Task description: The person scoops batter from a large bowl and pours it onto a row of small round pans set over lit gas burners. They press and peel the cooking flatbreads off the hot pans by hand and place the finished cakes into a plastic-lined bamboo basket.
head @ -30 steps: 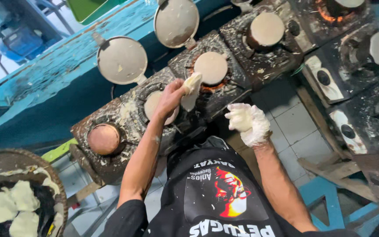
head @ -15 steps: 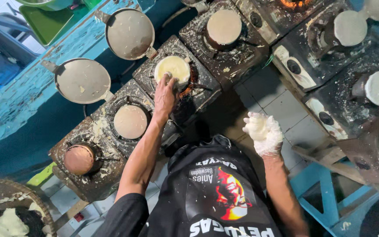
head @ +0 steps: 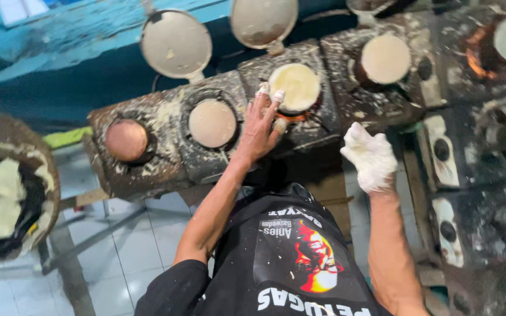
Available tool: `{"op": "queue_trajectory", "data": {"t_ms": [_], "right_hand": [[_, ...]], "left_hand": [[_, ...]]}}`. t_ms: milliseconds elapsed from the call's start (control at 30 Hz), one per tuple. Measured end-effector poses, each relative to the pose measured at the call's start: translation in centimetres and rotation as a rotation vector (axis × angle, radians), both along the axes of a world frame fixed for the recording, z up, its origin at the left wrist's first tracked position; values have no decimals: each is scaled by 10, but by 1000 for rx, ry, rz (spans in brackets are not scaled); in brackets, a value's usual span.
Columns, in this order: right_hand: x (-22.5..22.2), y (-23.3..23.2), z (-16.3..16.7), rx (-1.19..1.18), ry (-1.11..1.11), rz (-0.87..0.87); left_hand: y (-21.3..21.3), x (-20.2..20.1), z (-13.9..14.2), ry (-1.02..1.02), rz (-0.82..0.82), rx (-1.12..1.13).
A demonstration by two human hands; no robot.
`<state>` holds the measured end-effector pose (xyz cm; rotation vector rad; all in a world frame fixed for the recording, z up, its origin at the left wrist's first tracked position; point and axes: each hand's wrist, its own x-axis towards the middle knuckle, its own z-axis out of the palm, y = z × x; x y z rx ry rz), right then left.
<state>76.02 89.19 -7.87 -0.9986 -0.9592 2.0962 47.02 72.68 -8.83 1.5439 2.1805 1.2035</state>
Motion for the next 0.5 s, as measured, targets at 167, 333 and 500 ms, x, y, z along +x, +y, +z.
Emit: {"op": "queue_trajectory", "data": {"t_ms": [167, 333, 500], "right_hand": [[-75, -1, -15, -49, 20, 55], [-187, -59, 9, -315, 106, 314], [-331, -158, 16, -96, 83, 558]], "left_hand": [[-117, -11, -11, -92, 608, 236], [-211, -44, -56, -633, 1100, 308], [-233, -92, -76, -1058, 1211, 151]]}}
